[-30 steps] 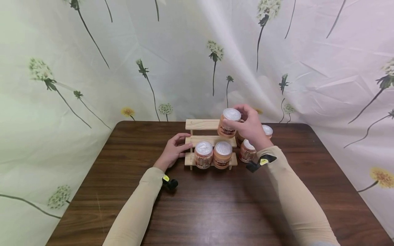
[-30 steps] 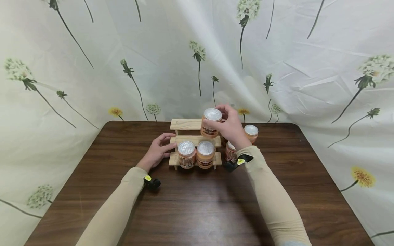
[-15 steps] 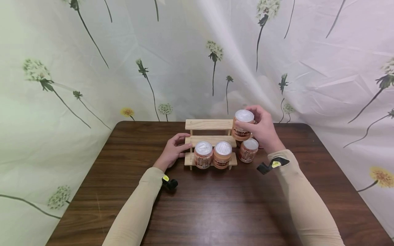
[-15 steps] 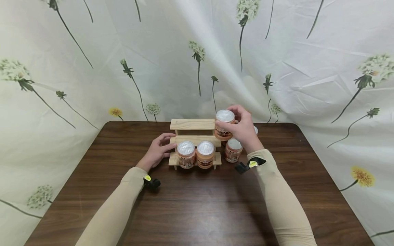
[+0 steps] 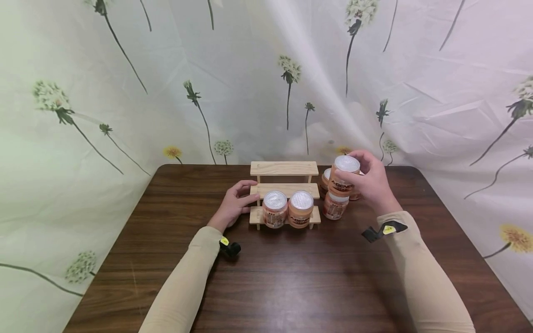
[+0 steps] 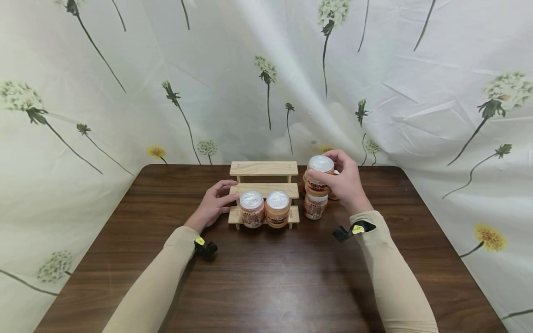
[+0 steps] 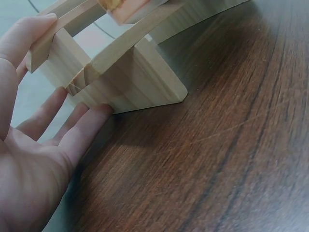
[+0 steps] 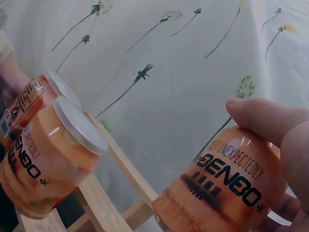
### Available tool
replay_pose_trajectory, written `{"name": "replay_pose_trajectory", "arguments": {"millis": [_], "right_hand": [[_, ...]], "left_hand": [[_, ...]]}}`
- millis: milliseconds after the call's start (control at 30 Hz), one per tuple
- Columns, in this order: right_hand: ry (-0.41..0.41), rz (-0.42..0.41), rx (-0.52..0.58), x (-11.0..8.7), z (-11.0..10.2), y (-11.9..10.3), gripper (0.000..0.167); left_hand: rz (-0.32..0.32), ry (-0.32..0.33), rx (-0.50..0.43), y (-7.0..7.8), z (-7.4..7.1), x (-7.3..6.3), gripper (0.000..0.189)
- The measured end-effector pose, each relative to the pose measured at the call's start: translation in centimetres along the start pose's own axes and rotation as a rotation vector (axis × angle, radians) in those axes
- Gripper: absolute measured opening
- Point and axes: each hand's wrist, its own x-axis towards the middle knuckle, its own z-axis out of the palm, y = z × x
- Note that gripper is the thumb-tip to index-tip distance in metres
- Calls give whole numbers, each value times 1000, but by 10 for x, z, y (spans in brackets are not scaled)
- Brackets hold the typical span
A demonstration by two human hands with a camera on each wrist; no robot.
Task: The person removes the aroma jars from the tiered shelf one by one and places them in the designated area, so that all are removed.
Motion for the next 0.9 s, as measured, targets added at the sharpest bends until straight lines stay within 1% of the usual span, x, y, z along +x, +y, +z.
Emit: {"name": "replay_pose_trajectory", "arguments": {"millis": [100,333,500,667,800,900], "right_hand": [[8,-9,3,-2,-7,3,40],[58,-46,88,-7,-23,14,38],[105,-54,83,-11,-36,18,39],[140,-55,28,-15,-48,24,40],[164,-42,-62,-18,-56,28,41],[180,-27,-104,-21,-61,31,41]], "left_hand": [[3,0,-2,0,0,0,44],[3,-4,-5,-1,-1,1,46],[4,-7,-6,-1,-1,1,46],[1,-9,-12,-2,-1,1,46],[5,-7,-9,-2,-1,1,46],[8,-8,-8,-2,-1,1,47]]}}
